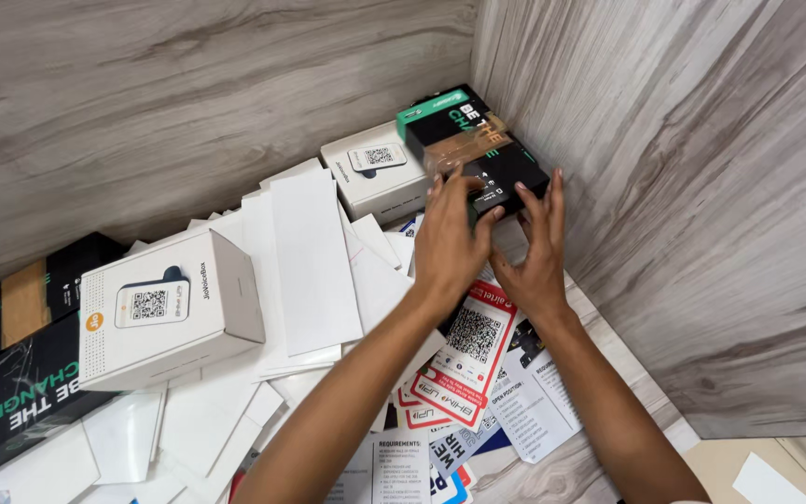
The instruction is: The person sorts through a pile of white paper sheets and small product boxes on the floor. They move boxes to the side, then repeatedly pick up individual sheets, flip them, and place them into a separate stack.
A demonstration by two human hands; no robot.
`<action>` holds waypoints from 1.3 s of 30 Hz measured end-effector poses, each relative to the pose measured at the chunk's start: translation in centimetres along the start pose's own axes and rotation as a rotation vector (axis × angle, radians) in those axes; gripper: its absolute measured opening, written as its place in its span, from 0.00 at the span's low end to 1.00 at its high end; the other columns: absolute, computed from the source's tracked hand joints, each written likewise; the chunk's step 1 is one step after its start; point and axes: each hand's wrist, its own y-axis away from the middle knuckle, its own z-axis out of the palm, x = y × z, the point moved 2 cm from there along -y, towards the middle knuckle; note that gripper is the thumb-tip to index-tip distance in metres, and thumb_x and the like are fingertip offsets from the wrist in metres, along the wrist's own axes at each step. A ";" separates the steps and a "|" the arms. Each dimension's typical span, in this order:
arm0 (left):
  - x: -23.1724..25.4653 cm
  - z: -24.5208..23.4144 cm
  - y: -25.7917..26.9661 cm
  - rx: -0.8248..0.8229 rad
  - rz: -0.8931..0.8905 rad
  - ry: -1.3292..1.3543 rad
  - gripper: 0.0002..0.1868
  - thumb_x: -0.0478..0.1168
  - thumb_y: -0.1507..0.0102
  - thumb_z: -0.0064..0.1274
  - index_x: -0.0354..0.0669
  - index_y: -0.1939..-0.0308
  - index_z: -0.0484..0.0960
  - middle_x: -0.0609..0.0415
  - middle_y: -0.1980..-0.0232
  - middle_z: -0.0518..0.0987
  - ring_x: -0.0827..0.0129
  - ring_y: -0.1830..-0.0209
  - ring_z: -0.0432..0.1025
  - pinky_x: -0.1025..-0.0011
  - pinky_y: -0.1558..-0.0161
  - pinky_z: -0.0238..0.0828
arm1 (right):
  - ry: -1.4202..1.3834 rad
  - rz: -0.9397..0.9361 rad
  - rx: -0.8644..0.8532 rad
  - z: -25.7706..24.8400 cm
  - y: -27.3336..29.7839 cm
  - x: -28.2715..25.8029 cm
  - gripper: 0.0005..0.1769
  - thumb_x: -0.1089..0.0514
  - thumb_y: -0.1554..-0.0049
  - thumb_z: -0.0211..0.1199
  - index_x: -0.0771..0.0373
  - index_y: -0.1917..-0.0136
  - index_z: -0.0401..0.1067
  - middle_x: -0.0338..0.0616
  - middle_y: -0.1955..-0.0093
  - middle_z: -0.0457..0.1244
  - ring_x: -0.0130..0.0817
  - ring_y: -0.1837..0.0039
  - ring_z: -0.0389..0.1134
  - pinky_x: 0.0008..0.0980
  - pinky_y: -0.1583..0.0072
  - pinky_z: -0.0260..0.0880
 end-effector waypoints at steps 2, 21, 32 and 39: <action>-1.2 0.8 -1.9 -0.049 0.044 0.004 0.23 0.42 0.37 0.60 0.33 0.43 0.74 0.36 0.39 0.77 0.38 0.33 0.67 0.52 0.28 0.57 | 0.068 -0.029 -0.040 0.1 -0.2 0.7 0.44 0.60 0.40 0.67 0.60 0.18 0.48 0.66 0.13 0.32 0.66 0.13 0.38 0.51 0.23 0.60; -2.6 1.5 -5.4 -0.332 -0.006 -0.276 0.33 0.42 0.46 0.68 0.44 0.41 0.69 0.46 0.37 0.76 0.48 0.42 0.76 0.54 0.48 0.75 | 0.131 0.010 -0.166 3.5 1.0 3.8 0.48 0.59 0.37 0.61 0.64 0.15 0.35 0.68 0.14 0.27 0.69 0.14 0.33 0.59 0.20 0.44; -3.7 4.2 -5.9 -0.204 0.092 -0.382 0.31 0.42 0.45 0.66 0.41 0.43 0.67 0.39 0.25 0.63 0.38 0.29 0.63 0.51 0.50 0.77 | 0.061 0.115 -0.252 4.0 1.2 4.1 0.50 0.59 0.39 0.62 0.66 0.16 0.33 0.64 0.14 0.32 0.62 0.15 0.36 0.52 0.20 0.45; -2.9 3.4 -5.5 -0.223 0.040 -0.312 0.39 0.39 0.45 0.66 0.40 0.34 0.63 0.32 0.18 0.46 0.41 0.24 0.54 0.50 0.48 0.75 | 0.052 0.106 -0.273 3.7 1.5 4.4 0.47 0.59 0.39 0.59 0.63 0.16 0.38 0.64 0.13 0.32 0.64 0.15 0.38 0.51 0.21 0.46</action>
